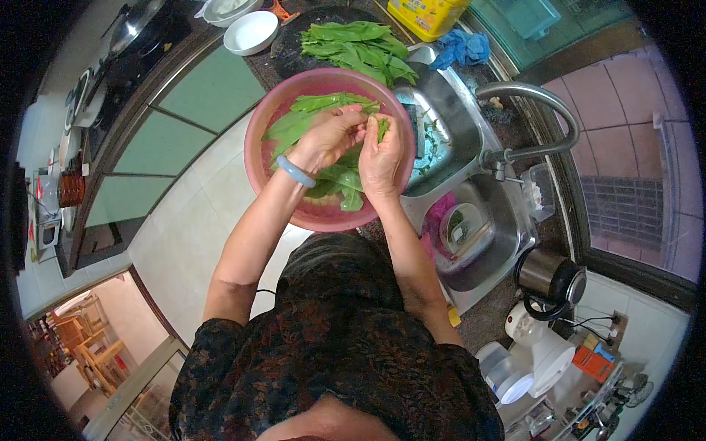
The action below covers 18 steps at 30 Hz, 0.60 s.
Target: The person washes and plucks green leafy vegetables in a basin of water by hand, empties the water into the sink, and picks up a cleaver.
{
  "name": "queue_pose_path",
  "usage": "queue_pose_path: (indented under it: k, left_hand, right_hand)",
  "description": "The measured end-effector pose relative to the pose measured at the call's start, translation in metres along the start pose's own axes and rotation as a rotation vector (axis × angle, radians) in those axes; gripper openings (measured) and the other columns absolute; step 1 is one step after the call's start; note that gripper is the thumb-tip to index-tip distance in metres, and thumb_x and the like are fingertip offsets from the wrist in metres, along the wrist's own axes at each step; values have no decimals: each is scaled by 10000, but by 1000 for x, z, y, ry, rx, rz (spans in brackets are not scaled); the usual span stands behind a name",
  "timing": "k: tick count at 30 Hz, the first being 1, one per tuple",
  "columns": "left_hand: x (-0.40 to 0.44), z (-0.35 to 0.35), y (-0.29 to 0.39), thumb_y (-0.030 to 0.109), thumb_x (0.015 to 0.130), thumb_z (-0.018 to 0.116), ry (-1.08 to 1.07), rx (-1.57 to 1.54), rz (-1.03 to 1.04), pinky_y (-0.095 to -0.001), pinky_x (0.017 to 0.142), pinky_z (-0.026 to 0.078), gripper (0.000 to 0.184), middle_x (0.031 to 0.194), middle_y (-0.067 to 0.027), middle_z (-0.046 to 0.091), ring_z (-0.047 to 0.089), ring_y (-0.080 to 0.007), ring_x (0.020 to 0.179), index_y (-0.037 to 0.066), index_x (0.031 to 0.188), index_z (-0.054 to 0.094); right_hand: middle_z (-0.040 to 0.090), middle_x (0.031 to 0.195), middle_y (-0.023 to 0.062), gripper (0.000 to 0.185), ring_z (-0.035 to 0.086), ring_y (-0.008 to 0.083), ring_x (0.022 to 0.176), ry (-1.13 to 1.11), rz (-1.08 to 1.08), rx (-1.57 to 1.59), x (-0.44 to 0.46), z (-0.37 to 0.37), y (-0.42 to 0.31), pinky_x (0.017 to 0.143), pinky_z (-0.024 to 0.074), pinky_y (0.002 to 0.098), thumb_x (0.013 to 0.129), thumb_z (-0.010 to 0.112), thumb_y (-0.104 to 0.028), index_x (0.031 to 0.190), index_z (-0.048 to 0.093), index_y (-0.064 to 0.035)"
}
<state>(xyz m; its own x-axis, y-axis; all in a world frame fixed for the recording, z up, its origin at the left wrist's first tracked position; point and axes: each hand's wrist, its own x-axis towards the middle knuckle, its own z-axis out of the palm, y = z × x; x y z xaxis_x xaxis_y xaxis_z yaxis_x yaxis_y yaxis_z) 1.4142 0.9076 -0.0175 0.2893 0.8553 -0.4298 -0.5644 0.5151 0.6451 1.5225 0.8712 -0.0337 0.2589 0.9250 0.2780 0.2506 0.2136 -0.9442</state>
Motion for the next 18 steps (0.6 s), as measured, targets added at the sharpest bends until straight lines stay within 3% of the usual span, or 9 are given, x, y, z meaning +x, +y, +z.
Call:
queue_pose_path:
  k: [4,6,7,10,15,17,18]
  left_hand:
    - [14,-12,-19,28,889,617,-20,74,-9,-226,595,511,194,822,-31,584,588,-115,683,-5,1058,528]
    - [19,-24,-36,26,864,630,-9,172,-13,-236,561,487,214,805,-44,580,586,-136,670,-28,1045,529]
    - [16,-26,-37,26,864,630,-9,173,-12,-236,561,487,214,805,-44,580,586,-136,670,-28,1045,529]
    - [15,-44,-44,14,824,638,293,477,113,-264,589,492,285,885,-111,607,603,-161,707,-72,1072,525]
    - [22,-83,-39,73,751,699,341,776,224,-338,746,524,336,905,-165,670,654,-241,833,-51,1040,581]
    - [14,-84,-28,76,727,705,404,1115,277,-372,778,525,356,897,-203,674,669,-296,853,-45,1042,591]
    - [28,-104,-38,91,722,701,445,1126,288,-397,797,524,380,892,-222,673,670,-333,857,-38,1062,593]
  right_hand:
    - [572,826,41,127,544,114,730,45,35,-26,4,-5,-10,646,453,281,976,539,-153,959,558,-29]
    - [547,814,-6,128,510,85,699,150,200,217,18,-15,2,612,440,248,980,541,-182,970,554,-56]
    - [532,825,-27,131,487,76,683,252,285,170,27,-22,-13,587,424,228,976,555,-202,978,546,-71]
    - [525,783,-12,130,478,69,647,239,185,490,52,-65,-10,550,404,231,952,598,-199,971,555,-77]
    - [525,831,31,126,456,85,648,209,6,631,87,-149,-61,550,406,230,957,567,-141,1024,550,-36]
    - [543,927,65,187,478,84,686,267,-85,644,91,-173,-96,580,444,205,982,533,-177,1050,534,-3]
    - [553,960,83,196,506,108,726,336,-96,638,98,-194,-104,620,494,272,993,508,-181,1061,531,1]
